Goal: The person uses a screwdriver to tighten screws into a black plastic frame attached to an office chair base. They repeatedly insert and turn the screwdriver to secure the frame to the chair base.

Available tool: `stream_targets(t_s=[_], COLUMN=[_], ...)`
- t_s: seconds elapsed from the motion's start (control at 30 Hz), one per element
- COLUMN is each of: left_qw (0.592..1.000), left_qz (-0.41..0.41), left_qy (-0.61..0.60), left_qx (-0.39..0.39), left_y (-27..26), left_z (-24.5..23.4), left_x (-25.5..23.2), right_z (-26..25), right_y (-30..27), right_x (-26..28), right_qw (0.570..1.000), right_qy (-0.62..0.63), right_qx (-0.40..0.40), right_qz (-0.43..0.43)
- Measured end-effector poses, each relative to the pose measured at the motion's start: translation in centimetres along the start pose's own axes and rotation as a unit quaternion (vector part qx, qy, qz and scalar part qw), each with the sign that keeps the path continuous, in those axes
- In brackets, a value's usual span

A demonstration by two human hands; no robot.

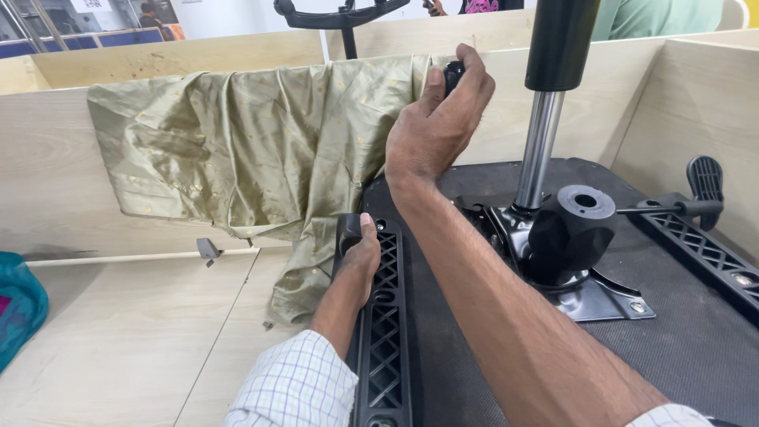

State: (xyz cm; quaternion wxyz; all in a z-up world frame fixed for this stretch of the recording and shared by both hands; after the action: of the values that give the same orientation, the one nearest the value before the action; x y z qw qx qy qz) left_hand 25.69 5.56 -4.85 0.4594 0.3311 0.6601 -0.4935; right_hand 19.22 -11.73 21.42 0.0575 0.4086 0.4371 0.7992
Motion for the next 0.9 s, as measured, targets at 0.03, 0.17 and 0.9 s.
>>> stream_targets(t_s=[0.03, 0.17, 0.9], left_qw=[1.000, 0.998, 0.993], left_qz=[0.000, 0.060, -0.018], left_qy=[0.007, -0.031, -0.005], left_qx=[-0.011, -0.010, -0.114], left_y=[0.2, 1.2, 3.7], left_z=[-0.1, -0.1, -1.6], left_x=[-0.2, -1.4, -2.0], right_z=[0.0, 0.4, 5.7], right_y=[0.1, 0.6, 1.0], right_x=[-0.3, -2.2, -2.5], right_qw=[1.000, 0.999, 0.951], right_qy=[0.008, 0.006, 0.097], right_qx=[-0.015, 0.025, 0.290], right_qz=[0.008, 0.048, 0.041])
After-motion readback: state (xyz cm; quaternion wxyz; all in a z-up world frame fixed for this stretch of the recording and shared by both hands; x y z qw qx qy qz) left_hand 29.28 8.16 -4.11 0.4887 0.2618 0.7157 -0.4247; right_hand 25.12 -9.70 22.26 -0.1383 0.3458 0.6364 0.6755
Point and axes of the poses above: each hand's wrist, its own y-axis towards the middle knuckle, its own z-axis out of the palm, x = y × z, the point moved 9 cm from there along y, towards the middle knuckle, and after that the axes turned 8 degrees about -y, right-handed, at the moved point
